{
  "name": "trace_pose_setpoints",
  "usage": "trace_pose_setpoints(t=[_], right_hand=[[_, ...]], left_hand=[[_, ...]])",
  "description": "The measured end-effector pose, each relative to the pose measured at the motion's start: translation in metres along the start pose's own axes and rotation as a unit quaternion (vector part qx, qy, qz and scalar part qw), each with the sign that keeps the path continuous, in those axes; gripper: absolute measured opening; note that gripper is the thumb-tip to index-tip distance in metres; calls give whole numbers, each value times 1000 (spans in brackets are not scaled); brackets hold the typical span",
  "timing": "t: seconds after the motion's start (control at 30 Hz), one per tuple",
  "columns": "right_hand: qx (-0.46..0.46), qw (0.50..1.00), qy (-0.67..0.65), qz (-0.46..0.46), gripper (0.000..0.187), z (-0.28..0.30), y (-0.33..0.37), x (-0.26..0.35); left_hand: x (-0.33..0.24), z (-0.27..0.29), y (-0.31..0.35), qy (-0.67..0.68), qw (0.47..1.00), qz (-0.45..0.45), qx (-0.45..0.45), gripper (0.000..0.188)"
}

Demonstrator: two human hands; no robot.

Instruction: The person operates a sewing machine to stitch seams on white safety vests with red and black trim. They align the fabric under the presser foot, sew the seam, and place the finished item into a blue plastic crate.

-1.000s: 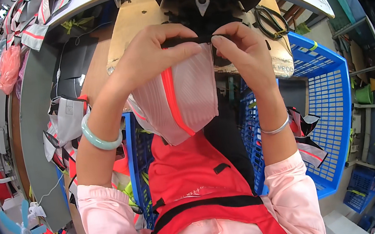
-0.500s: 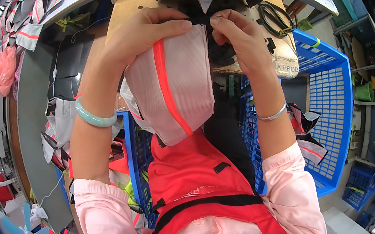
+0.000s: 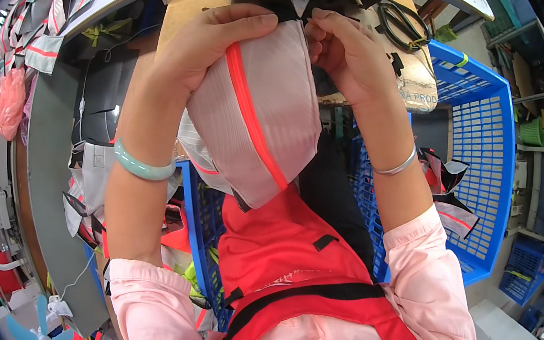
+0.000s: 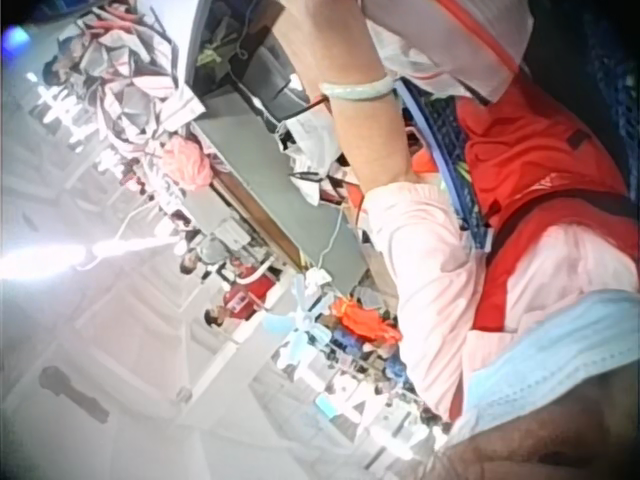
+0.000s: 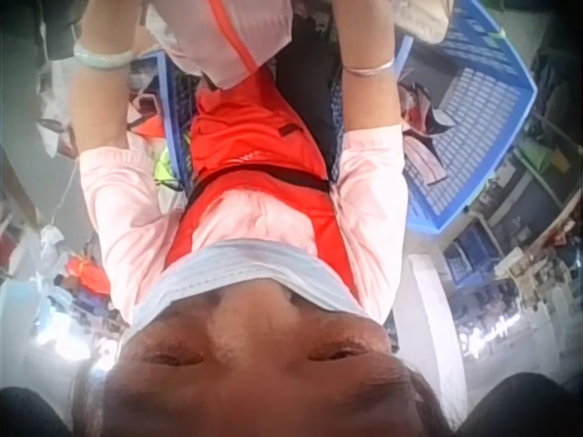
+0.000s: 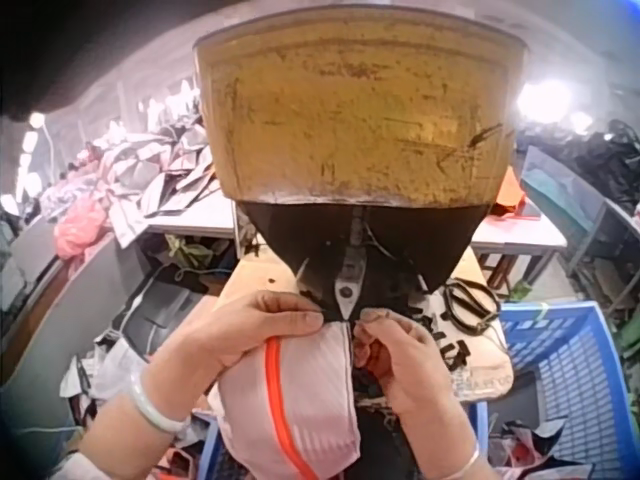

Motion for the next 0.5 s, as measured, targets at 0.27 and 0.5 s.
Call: trace_pose_setpoints(t=[0.27,0.5], right_hand=[[-28,998,-33,47,16,1,6,6],[10,943,305,131,38,1,51,14]], left_hand=[[2,6,-2,56,998,-6,10,29],[-3,-10,31,-149,984,-66,73,32]])
Point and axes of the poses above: each hand's wrist, its own y-axis away from the middle knuckle, its own z-axis out of the back of the hand, x = y × z, the point moved 7 cm from there along -y, towards the middle knuckle, and after that the axes turned 4 degrees about -x, right-handed, at the moved point
